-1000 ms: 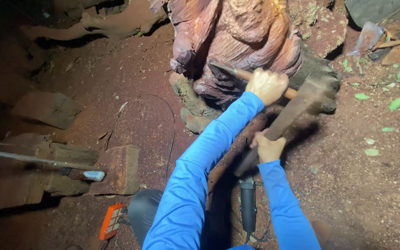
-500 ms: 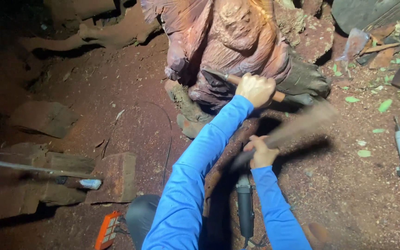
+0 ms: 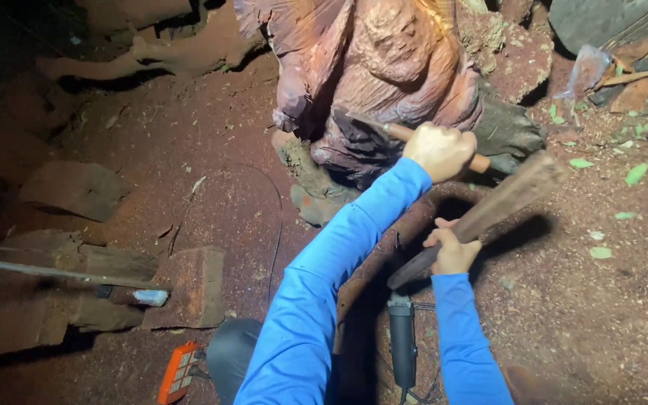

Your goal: Carving a large wooden sculpture using a chisel and a wooden mallet.

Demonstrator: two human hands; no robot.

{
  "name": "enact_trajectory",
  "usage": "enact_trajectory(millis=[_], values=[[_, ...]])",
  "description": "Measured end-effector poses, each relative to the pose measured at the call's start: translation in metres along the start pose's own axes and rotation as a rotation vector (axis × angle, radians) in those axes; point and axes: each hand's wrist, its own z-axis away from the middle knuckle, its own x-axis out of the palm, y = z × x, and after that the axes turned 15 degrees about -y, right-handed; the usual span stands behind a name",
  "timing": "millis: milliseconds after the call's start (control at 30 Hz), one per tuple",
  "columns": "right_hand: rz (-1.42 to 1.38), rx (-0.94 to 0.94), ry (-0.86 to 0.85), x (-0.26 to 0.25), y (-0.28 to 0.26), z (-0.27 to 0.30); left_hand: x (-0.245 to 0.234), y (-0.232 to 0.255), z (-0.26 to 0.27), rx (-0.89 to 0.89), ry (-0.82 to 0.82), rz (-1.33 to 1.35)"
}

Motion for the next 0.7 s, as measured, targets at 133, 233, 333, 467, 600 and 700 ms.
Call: enact_trajectory(millis=[133, 233, 333, 467, 600, 700], values=[[-0.110, -0.023, 0.025, -0.025, 0.005, -0.031, 0.030, -0.014, 0.004, -0.068, -0.116, 0.037], [-0.269, -0.175, 0.011, -0.025, -0.014, -0.041, 0.031, -0.018, -0.004, -0.108, -0.275, 0.084], [-0.402, -0.246, 0.026, -0.012, -0.019, -0.048, 0.007, -0.025, -0.026, -0.181, -0.560, 0.169], [0.440, -0.031, -0.193, -0.027, -0.013, -0.061, -0.008, -0.028, -0.037, -0.233, -0.621, 0.157], [-0.294, -0.096, 0.017, -0.015, -0.008, -0.059, 0.015, -0.023, -0.023, -0.211, -0.558, 0.129], [0.301, 0.017, -0.281, -0.005, -0.002, -0.041, 0.021, -0.025, -0.022, -0.206, -0.582, 0.106]])
